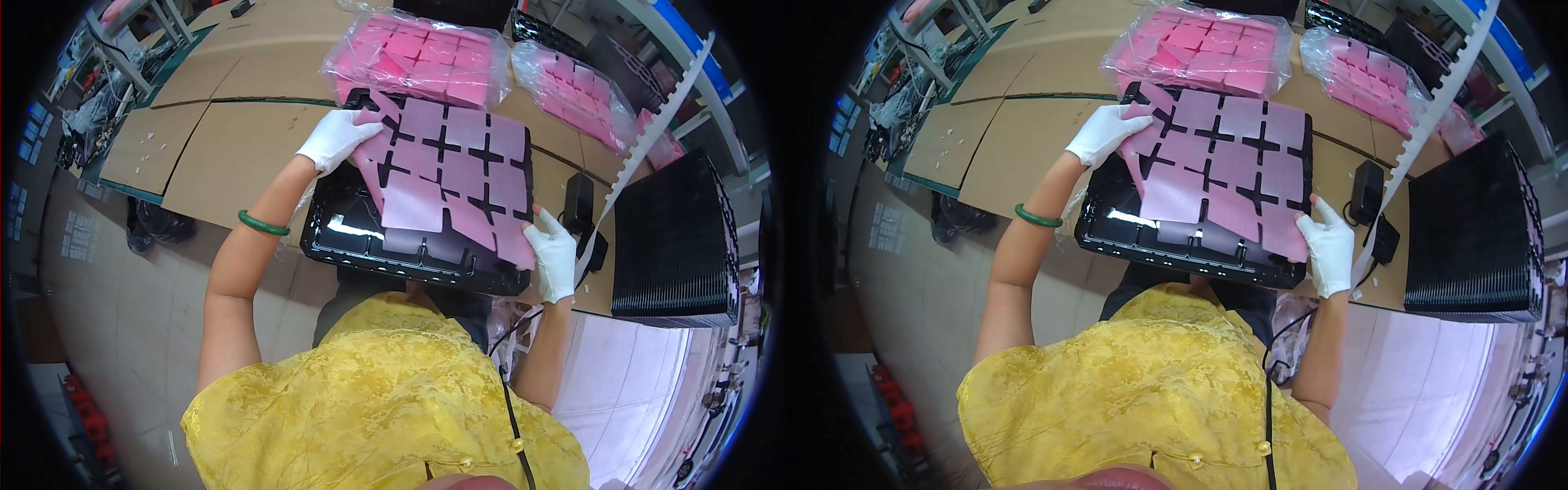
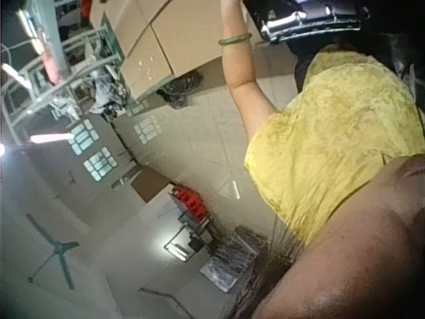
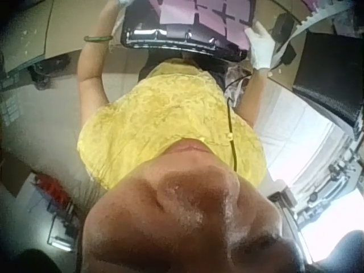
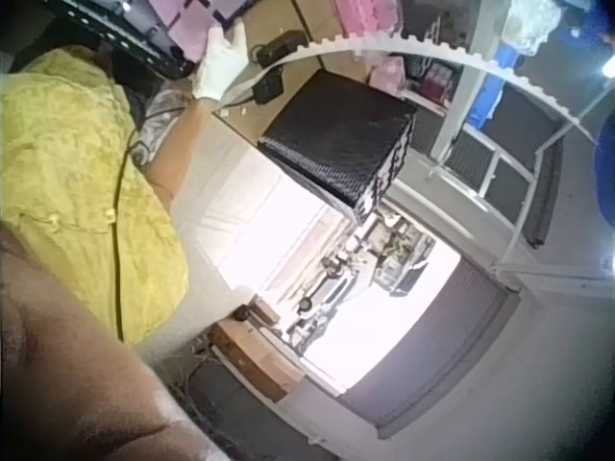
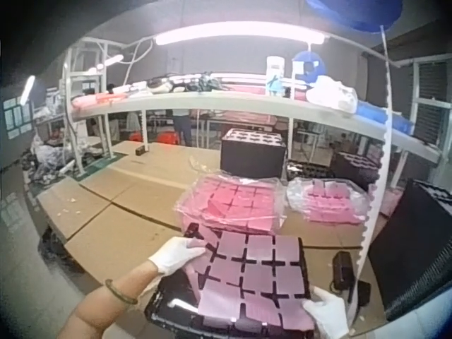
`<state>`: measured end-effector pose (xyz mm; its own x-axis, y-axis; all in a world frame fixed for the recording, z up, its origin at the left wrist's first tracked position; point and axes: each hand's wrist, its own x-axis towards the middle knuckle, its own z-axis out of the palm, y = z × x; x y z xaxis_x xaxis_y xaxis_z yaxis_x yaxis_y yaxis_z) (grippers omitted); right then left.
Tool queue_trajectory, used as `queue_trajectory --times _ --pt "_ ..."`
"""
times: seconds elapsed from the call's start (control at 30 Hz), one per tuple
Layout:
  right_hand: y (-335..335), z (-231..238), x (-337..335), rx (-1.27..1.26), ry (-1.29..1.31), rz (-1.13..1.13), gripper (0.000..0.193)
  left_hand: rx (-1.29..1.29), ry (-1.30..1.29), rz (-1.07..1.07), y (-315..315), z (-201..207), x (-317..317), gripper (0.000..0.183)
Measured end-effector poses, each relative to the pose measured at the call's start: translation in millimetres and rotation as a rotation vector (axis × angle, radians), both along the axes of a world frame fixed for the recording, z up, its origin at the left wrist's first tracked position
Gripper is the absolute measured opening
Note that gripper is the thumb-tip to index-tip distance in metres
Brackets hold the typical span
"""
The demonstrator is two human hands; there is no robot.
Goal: The person assembles black plastic trays by hand, inserting pink foam grids and white plastic strips into them.
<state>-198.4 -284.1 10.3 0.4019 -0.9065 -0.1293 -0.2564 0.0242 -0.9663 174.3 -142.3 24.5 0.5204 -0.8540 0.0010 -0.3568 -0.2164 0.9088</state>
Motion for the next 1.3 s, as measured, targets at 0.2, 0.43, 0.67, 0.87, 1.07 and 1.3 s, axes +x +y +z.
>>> queue_trajectory --times 0.2,0.43,0.67,0.87,1.07,1.3 --pt "4 -2 7 -0.084 0.076 0.012 0.059 0.187 0.202 -0.093 21 40 -17 0.051" --pt "2 -7 10 -0.128 0.081 -0.011 0.058 0.1 0.133 0.042 5 -7 17 0.06" --pt "11 1 1 -0.156 0.17 -0.065 0.056 0.098 0.044 -0.003 -4 -20 17 0.062" --pt "12 1 13 -0.261 0.231 0.023 0.055 0.194 0.134 0.163 18 16 -8 0.065" --pt "14 5 12 -0.255 0.262 -0.006 0.055 0.188 0.047 0.089 25 9 -11 0.074" --pt "18 2 9 -0.313 0.383 0.023 0.053 0.265 -0.43 0.206 23 5 -11 0.066"
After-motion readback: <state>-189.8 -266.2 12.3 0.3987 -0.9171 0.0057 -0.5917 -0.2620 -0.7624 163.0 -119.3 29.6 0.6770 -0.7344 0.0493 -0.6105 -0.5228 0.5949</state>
